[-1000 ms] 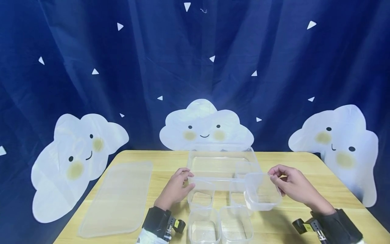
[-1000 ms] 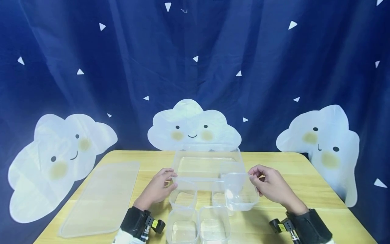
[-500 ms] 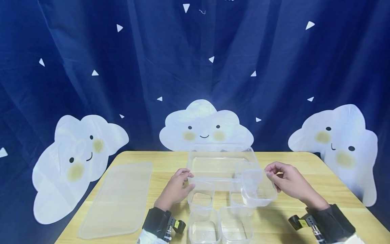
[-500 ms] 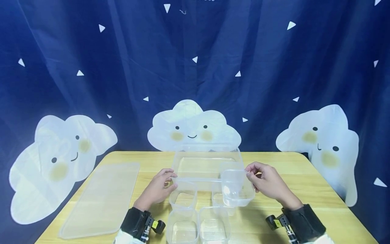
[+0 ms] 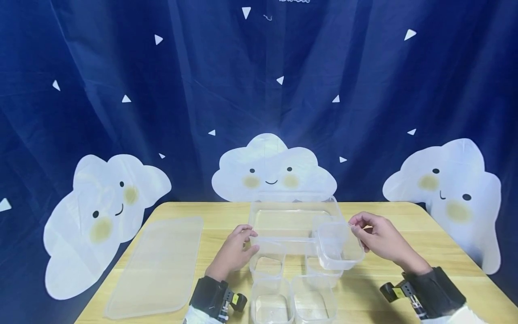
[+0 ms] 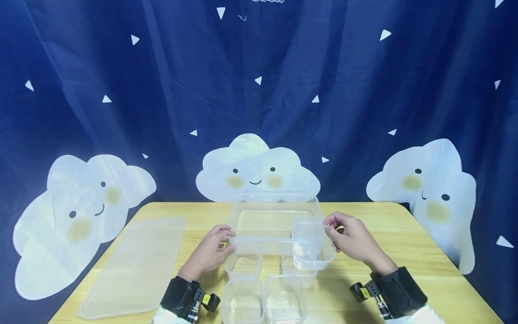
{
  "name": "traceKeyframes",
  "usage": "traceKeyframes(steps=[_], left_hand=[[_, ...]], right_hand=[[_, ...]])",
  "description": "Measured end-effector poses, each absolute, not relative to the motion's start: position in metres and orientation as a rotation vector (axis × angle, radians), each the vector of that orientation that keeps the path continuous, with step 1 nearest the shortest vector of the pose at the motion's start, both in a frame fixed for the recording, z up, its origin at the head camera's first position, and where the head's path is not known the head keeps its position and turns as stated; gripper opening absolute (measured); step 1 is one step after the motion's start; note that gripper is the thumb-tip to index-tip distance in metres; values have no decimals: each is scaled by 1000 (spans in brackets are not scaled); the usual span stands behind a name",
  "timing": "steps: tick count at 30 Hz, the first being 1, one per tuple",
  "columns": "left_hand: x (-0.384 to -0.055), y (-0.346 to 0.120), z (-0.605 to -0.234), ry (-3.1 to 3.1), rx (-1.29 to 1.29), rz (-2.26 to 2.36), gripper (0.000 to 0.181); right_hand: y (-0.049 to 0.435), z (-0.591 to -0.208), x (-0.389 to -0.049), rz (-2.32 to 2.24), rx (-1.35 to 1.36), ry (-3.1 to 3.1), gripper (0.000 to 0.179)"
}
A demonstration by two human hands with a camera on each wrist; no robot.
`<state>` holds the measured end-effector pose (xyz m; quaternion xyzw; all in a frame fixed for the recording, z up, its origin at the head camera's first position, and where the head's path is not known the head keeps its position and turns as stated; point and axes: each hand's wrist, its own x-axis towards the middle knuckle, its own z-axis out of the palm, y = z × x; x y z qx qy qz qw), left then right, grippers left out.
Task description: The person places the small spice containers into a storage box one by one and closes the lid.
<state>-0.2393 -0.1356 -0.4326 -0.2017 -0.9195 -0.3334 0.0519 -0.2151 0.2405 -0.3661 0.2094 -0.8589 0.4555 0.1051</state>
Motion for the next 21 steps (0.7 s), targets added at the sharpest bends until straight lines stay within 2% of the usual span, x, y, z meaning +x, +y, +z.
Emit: traceKeyframes(steps=[21], left_hand=[[-239,-136,-433,-2765,-630,-1008,30]], right_hand=[[233,-364,-225,1401,597,-2529,6]])
